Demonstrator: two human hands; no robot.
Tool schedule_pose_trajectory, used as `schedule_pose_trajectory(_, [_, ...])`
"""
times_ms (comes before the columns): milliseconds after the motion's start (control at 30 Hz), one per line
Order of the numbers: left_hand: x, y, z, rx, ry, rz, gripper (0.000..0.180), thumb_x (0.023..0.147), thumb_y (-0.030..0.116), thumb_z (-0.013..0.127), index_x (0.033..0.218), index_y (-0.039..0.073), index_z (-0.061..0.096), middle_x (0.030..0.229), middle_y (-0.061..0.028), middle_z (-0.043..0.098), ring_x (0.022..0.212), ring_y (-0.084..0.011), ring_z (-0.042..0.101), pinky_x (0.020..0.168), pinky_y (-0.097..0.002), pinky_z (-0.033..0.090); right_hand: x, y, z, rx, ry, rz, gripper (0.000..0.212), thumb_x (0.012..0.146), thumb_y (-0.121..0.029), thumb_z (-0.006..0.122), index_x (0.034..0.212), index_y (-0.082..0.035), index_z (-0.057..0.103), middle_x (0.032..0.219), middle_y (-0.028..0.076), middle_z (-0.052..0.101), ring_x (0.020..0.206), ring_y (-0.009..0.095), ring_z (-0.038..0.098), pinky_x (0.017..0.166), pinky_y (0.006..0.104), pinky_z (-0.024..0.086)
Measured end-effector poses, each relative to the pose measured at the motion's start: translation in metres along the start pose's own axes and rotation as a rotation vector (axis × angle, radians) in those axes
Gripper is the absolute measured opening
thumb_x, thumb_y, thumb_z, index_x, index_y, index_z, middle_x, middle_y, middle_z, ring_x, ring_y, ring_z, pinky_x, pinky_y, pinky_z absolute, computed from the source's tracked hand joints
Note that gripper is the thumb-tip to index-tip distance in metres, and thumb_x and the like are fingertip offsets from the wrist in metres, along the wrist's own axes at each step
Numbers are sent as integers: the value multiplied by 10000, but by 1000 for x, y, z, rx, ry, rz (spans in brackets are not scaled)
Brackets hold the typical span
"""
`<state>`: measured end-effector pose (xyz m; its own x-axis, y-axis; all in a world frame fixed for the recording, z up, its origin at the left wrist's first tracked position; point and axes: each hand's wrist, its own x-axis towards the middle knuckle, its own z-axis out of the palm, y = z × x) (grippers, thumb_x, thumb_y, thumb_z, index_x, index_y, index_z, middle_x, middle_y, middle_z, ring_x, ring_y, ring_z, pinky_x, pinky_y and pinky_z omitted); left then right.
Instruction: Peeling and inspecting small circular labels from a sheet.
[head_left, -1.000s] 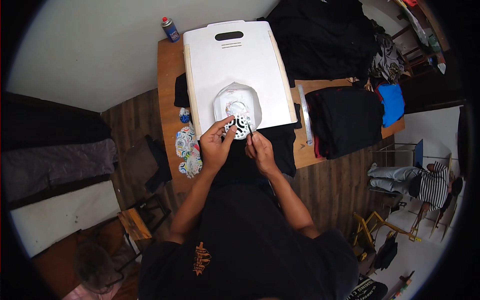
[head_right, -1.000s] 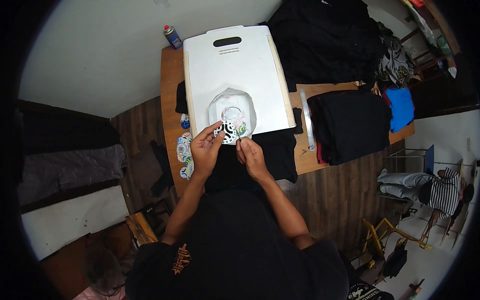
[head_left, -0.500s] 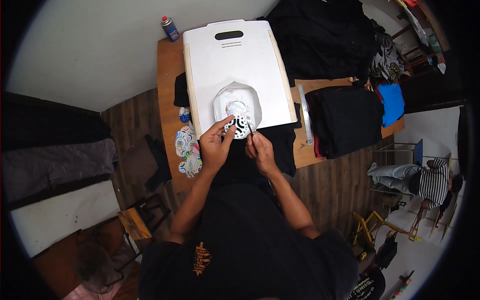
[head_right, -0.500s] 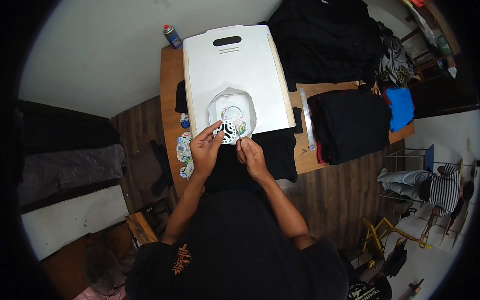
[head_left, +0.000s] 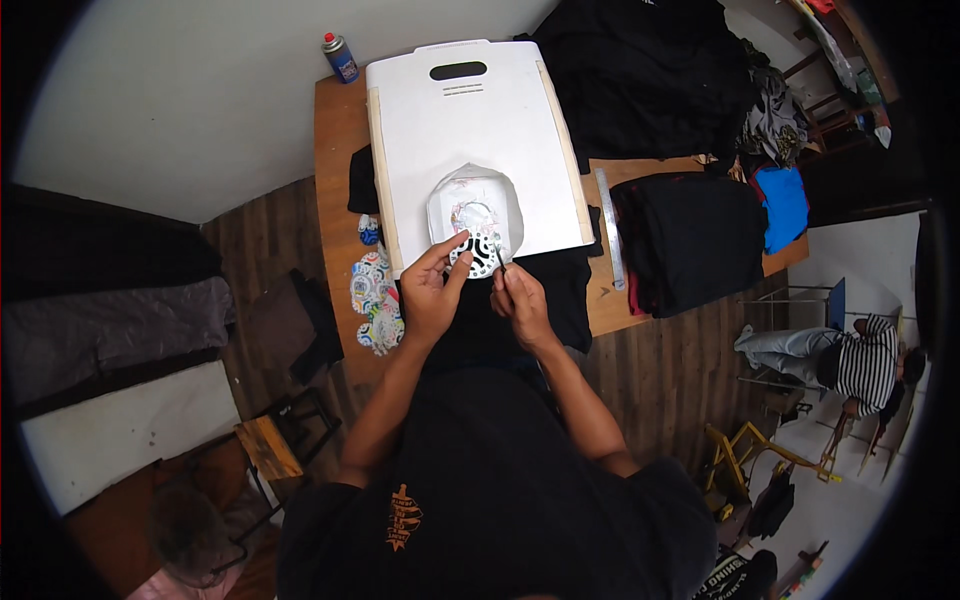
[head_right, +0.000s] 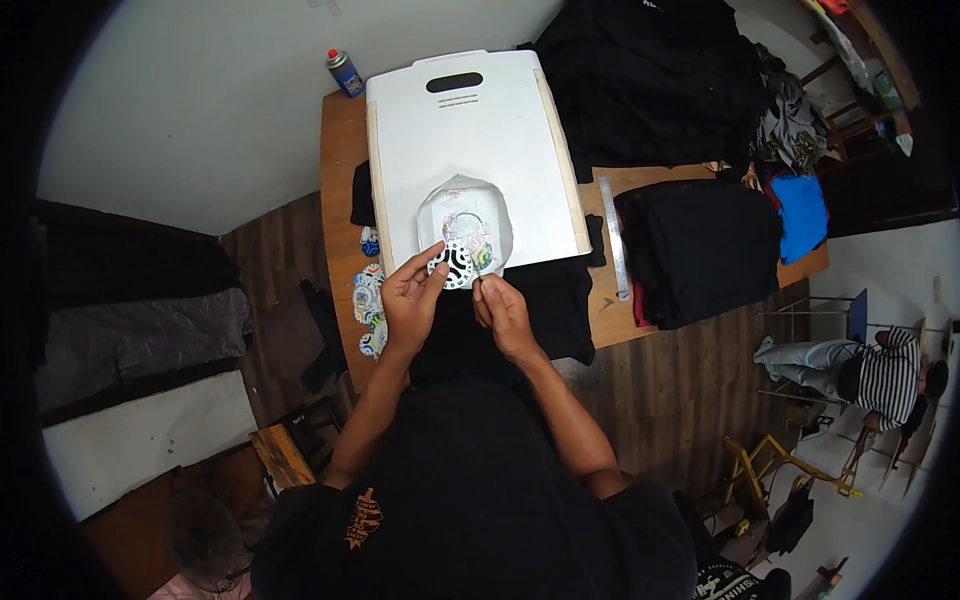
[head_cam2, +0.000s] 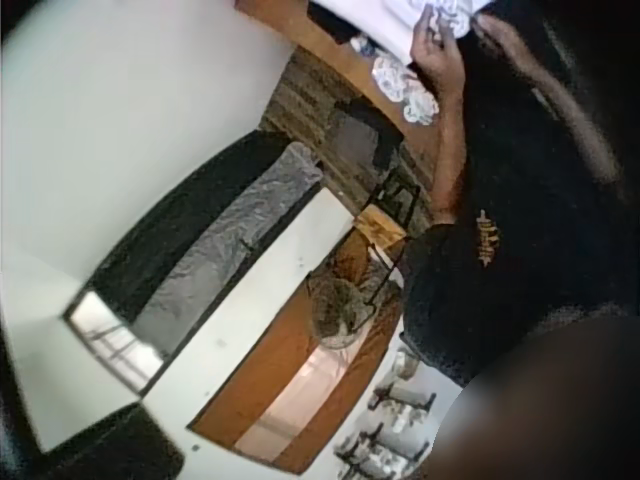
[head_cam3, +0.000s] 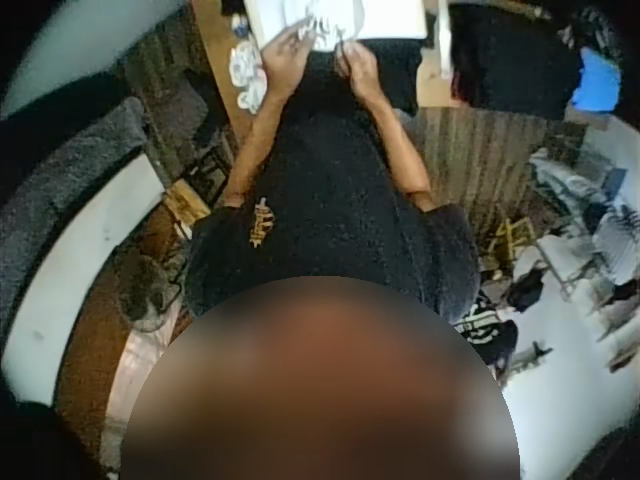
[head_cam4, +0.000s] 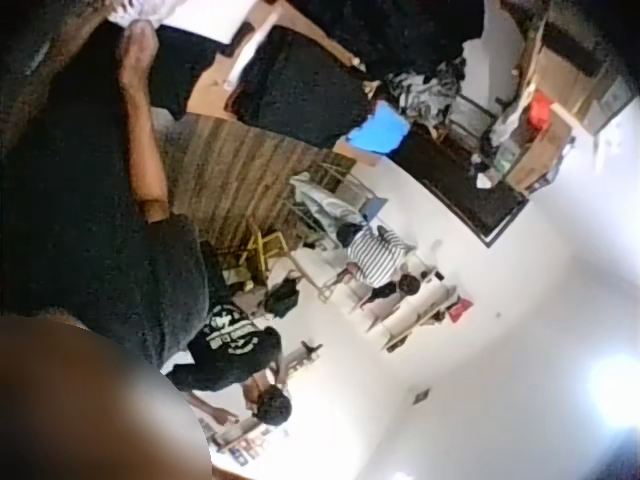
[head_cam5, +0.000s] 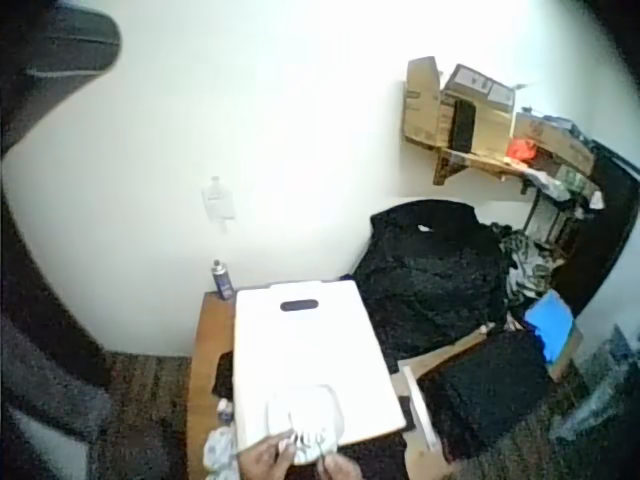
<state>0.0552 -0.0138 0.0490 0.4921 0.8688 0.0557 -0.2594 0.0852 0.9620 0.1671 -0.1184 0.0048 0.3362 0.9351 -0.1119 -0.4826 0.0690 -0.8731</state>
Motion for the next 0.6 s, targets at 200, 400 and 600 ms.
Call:
schedule_pose_trajectory(200, [0,-1,-1,9,-5,-5,343,936,-39,610,1272,-96,576,1057,-106,676,898,-69,608,781,-188,477,0,1,-1,-17,2,-5,328,1069,-321,408,883,-66,500,585,-53,333,501,53,275,493,233,256])
schedule_pose_trajectory(400, [0,1,0,2,5,8,340,935,-36,615,1268,-97,578,1054,-111,682,898,-73,616,795,-193,483,1,0,0,5,25,9,341,1070,-333,403,882,-64,495,581,-51,331,502,53,276,492,233,258])
schedule_pose_trajectory(600, [1,1,1,-13,10,0,348,932,-34,626,1269,-100,573,1065,-120,684,921,-88,625,810,-206,494,0,0,0,8,23,2,349,1071,-339,398,881,-62,494,579,-50,330,503,55,277,494,234,262])
